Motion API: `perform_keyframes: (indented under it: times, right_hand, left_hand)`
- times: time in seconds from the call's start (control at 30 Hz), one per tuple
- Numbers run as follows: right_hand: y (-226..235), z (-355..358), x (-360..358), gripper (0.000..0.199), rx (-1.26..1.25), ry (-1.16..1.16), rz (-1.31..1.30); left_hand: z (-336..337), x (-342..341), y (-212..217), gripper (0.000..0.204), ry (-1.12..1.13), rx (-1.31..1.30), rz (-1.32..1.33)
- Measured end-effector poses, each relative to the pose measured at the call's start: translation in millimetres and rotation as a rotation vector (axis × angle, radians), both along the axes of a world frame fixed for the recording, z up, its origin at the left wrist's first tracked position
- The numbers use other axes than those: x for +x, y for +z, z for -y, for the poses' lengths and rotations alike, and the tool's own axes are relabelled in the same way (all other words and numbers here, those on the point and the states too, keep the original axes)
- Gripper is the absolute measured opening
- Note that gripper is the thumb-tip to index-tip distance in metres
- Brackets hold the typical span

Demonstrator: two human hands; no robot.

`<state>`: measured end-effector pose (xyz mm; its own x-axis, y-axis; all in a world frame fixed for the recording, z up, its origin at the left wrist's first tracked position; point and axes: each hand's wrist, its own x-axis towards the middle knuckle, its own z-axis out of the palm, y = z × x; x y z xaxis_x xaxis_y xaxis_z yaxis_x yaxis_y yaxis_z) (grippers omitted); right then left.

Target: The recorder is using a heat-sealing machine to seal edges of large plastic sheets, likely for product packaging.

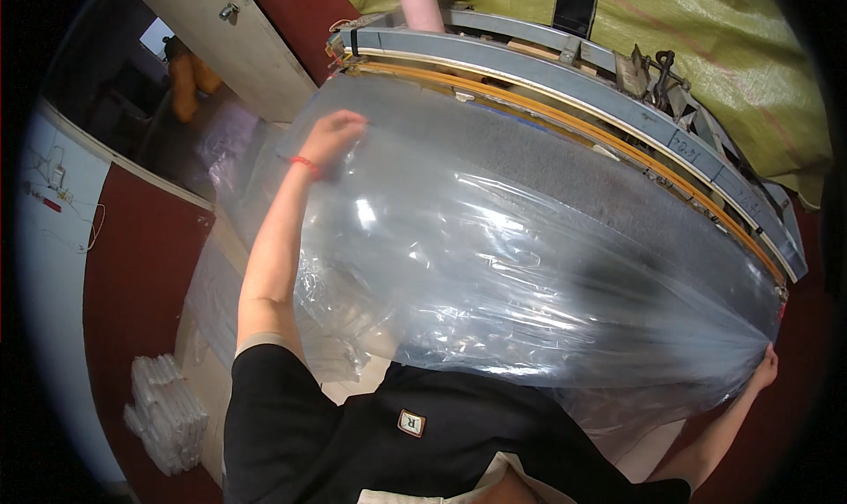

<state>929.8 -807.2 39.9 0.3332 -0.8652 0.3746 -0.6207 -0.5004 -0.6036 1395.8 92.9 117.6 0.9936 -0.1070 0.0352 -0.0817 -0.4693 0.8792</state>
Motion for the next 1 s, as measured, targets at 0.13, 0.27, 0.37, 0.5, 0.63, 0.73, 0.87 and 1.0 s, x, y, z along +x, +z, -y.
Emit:
perform_keyframes:
  times: [0.13, 0.27, 0.37, 0.5, 0.63, 0.73, 0.87, 1.0]
  right_hand:
    - [-1.9, 15.5, -12.0, 0.037, 0.033, 0.038, 0.081]
    - [1.2, 7.5, -5.8, 0.035, 0.083, 0.037, 0.15]
    - [2.2, 11.8, -7.7, 0.034, 0.075, 0.007, 0.126]
    - [10.3, -3.5, -4.2, 0.033, 0.093, -0.013, 0.15]
    - [29.1, -15.5, -14.2, 0.033, 0.119, 0.019, 0.194]
    - [50.6, -51.1, -13.7, 0.032, 0.219, 0.028, 0.374]
    - [60.2, -61.3, -35.3, 0.033, 0.272, 0.033, 0.543]
    - [46.2, -44.5, -55.2, 0.035, 0.262, -0.027, 0.524]
  left_hand:
    - [4.5, -0.7, 10.9, 0.018, 0.051, 0.736, 0.107]
    - [0.7, 3.6, 3.2, 0.02, -0.04, 0.59, 0.222]
    - [5.9, 13.5, -11.9, 0.016, -0.118, 0.212, 0.13]
    - [16.9, 7.9, -10.4, 0.016, -0.061, 0.107, -0.008]
    - [16.1, 0.1, -25.0, 0.015, -0.054, 0.365, 0.017]
    - [16.5, -5.9, -30.0, 0.011, -0.114, 0.609, 0.55]
    - [34.3, -15.4, -28.8, 0.009, -0.036, 0.596, 0.494]
    - [43.4, -17.8, -30.8, 0.011, -0.12, 0.563, 0.636]
